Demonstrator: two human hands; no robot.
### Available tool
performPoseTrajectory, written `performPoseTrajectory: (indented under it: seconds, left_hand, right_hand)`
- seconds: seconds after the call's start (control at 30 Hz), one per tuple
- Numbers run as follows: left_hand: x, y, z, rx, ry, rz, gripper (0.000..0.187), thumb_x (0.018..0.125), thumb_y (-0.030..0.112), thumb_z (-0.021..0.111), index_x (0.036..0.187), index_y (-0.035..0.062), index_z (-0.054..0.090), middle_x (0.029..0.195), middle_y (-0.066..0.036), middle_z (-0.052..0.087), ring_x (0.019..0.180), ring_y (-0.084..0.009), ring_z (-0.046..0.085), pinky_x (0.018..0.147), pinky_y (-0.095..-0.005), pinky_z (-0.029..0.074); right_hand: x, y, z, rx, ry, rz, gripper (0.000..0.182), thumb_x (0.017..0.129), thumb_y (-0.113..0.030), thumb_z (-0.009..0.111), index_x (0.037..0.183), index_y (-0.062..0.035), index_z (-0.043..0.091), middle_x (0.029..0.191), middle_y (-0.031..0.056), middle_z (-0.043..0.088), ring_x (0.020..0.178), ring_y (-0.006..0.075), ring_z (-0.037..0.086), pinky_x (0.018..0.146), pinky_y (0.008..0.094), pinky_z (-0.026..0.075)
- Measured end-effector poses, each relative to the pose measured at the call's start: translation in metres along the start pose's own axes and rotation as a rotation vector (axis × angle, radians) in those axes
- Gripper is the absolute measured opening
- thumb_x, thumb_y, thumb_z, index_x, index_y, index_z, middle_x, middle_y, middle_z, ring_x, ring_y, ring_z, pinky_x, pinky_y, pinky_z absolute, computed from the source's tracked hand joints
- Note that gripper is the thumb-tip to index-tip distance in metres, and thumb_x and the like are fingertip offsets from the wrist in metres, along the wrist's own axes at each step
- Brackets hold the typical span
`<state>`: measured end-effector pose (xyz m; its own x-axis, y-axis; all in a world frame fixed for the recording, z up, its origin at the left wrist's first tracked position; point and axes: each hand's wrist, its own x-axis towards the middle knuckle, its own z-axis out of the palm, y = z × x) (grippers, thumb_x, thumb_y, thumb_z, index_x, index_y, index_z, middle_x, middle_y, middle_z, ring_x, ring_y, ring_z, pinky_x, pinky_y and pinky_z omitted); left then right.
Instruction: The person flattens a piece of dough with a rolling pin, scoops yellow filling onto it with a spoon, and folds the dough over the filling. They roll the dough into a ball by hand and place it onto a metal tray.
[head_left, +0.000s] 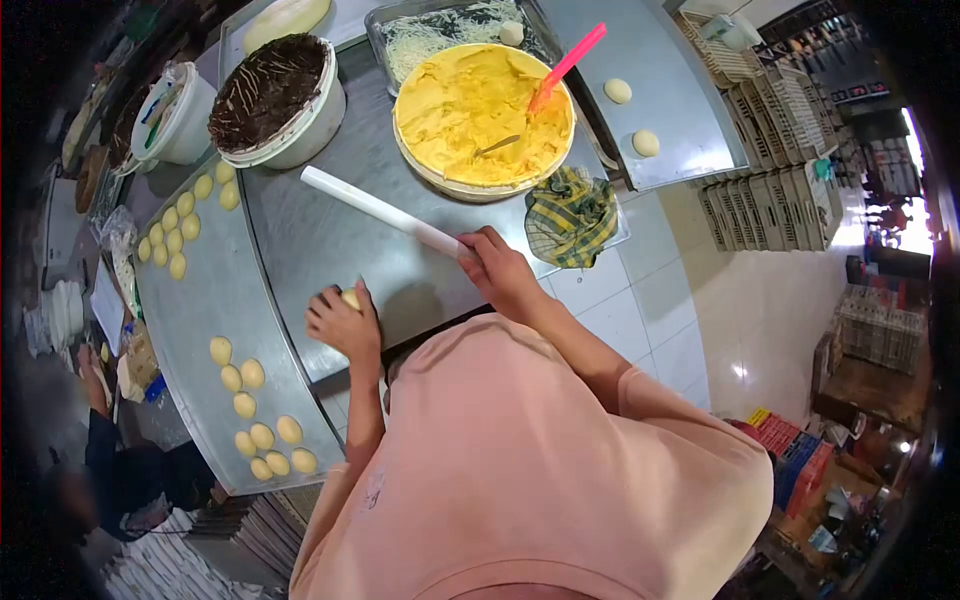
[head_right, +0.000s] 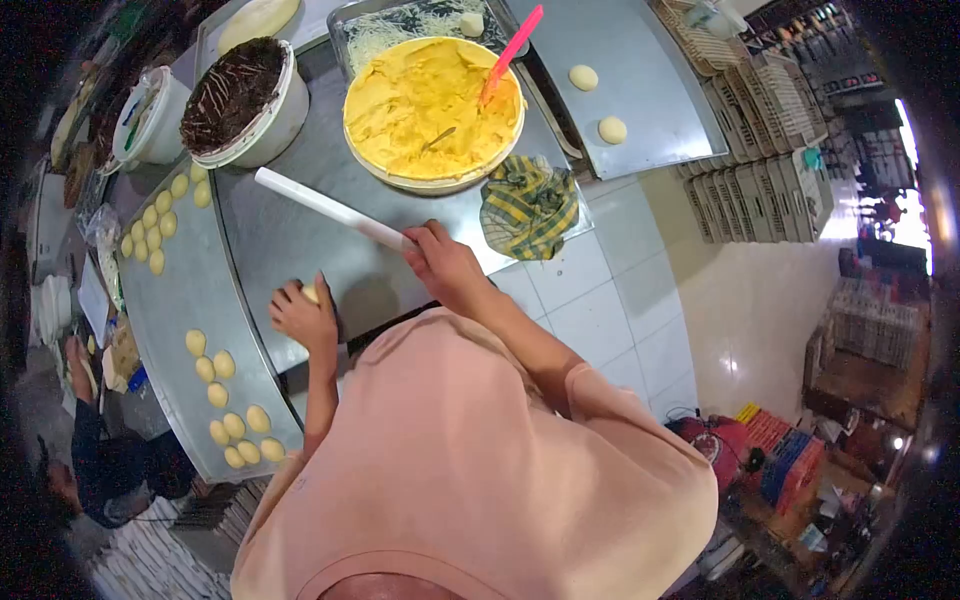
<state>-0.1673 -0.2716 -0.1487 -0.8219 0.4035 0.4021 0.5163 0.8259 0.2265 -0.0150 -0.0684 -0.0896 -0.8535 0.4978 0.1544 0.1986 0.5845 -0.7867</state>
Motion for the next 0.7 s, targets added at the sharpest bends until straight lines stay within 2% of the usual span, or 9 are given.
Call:
performPoseTrajectory:
  seconds: [0.03,0.17,0.3,0.33,0.37,0.47,0.57,0.67,0.7]
  left_hand:
    - [0.002,-0.004,0.003,-0.026,0.058,0.015,0.044,0.092,0.043,0.063,0.108,0.0020,0.060,0.103,-0.017,0.059,0.100,-0.0361,0.054,0.085,-0.0514,0.040]
    - [-0.013,0.001,-0.001,-0.232,-0.099,0.165,0.029,0.092,0.027,0.066,0.101,0.0012,0.059,0.098,-0.018,0.057,0.096,-0.0376,0.054,0.085,-0.0480,0.042]
    - [-0.028,0.005,-0.009,-0.409,-0.069,0.002,0.022,0.090,0.021,0.069,0.093,0.0008,0.061,0.087,-0.017,0.057,0.081,-0.0367,0.056,0.071,-0.0466,0.045]
    - [-0.019,0.021,-0.016,-0.519,-0.037,0.143,0.019,0.088,0.018,0.070,0.089,0.0011,0.061,0.082,-0.015,0.057,0.076,-0.0360,0.057,0.066,-0.0469,0.046]
    - [-0.013,0.031,-0.011,-0.565,-0.067,0.340,0.017,0.085,0.016,0.072,0.088,0.0030,0.061,0.083,-0.015,0.057,0.078,-0.0361,0.057,0.067,-0.0466,0.045]
    - [-0.008,0.044,-0.003,-0.609,-0.386,0.597,0.022,0.080,0.021,0.074,0.095,0.0090,0.062,0.094,-0.012,0.058,0.094,-0.0337,0.056,0.079,-0.0482,0.045]
    - [-0.015,0.043,-0.044,-0.596,-0.226,0.591,0.039,0.087,0.019,0.071,0.124,0.0127,0.064,0.122,-0.017,0.060,0.119,-0.0363,0.054,0.102,-0.0499,0.042]
    - [-0.044,0.017,-0.064,-0.494,0.092,0.463,0.047,0.093,0.019,0.064,0.138,0.0101,0.056,0.141,-0.017,0.053,0.136,-0.0372,0.044,0.113,-0.0521,0.034]
    - [-0.038,0.015,-0.068,-0.421,0.048,0.403,0.048,0.094,0.018,0.063,0.140,0.0086,0.054,0.143,-0.016,0.052,0.138,-0.0376,0.042,0.114,-0.0528,0.032]
  right_hand:
    - [-0.001,0.003,-0.001,0.004,-0.010,-0.017,0.023,0.096,-0.018,0.060,0.115,-0.0067,0.056,0.102,0.0165,0.057,0.082,0.0398,0.063,0.067,0.0475,0.054]
    - [0.006,-0.002,-0.015,0.060,-0.106,-0.069,0.025,0.098,-0.017,0.058,0.120,-0.0048,0.055,0.104,0.0150,0.059,0.083,0.0360,0.063,0.072,0.0412,0.053]
    - [0.009,-0.011,-0.022,0.191,-0.138,-0.058,0.029,0.093,-0.018,0.067,0.118,-0.0059,0.058,0.102,0.0161,0.064,0.088,0.0349,0.065,0.074,0.0401,0.053]
    - [0.010,-0.017,-0.022,0.255,-0.162,-0.022,0.031,0.092,-0.020,0.070,0.117,-0.0063,0.059,0.102,0.0170,0.066,0.091,0.0359,0.066,0.075,0.0406,0.053]
    - [0.012,-0.022,-0.023,0.282,-0.177,-0.003,0.035,0.088,-0.018,0.074,0.118,-0.0069,0.060,0.101,0.0174,0.068,0.094,0.0344,0.067,0.078,0.0405,0.053]
    - [0.014,-0.015,-0.016,0.219,-0.046,-0.153,0.034,0.087,-0.011,0.073,0.118,-0.0072,0.060,0.100,0.0164,0.067,0.093,0.0359,0.065,0.081,0.0425,0.051]
    - [0.020,-0.005,-0.025,-0.162,0.017,-0.302,0.030,0.084,-0.012,0.071,0.114,-0.0093,0.065,0.096,0.0132,0.066,0.087,0.0344,0.061,0.077,0.0440,0.047]
    - [0.004,-0.012,-0.027,-0.356,-0.044,-0.285,0.028,0.084,-0.017,0.072,0.111,-0.0115,0.068,0.094,0.0090,0.065,0.083,0.0299,0.058,0.074,0.0412,0.044]
    - [-0.002,-0.013,-0.021,-0.347,-0.050,-0.293,0.028,0.084,-0.017,0.071,0.111,-0.0119,0.068,0.093,0.0079,0.065,0.083,0.0287,0.058,0.073,0.0402,0.043]
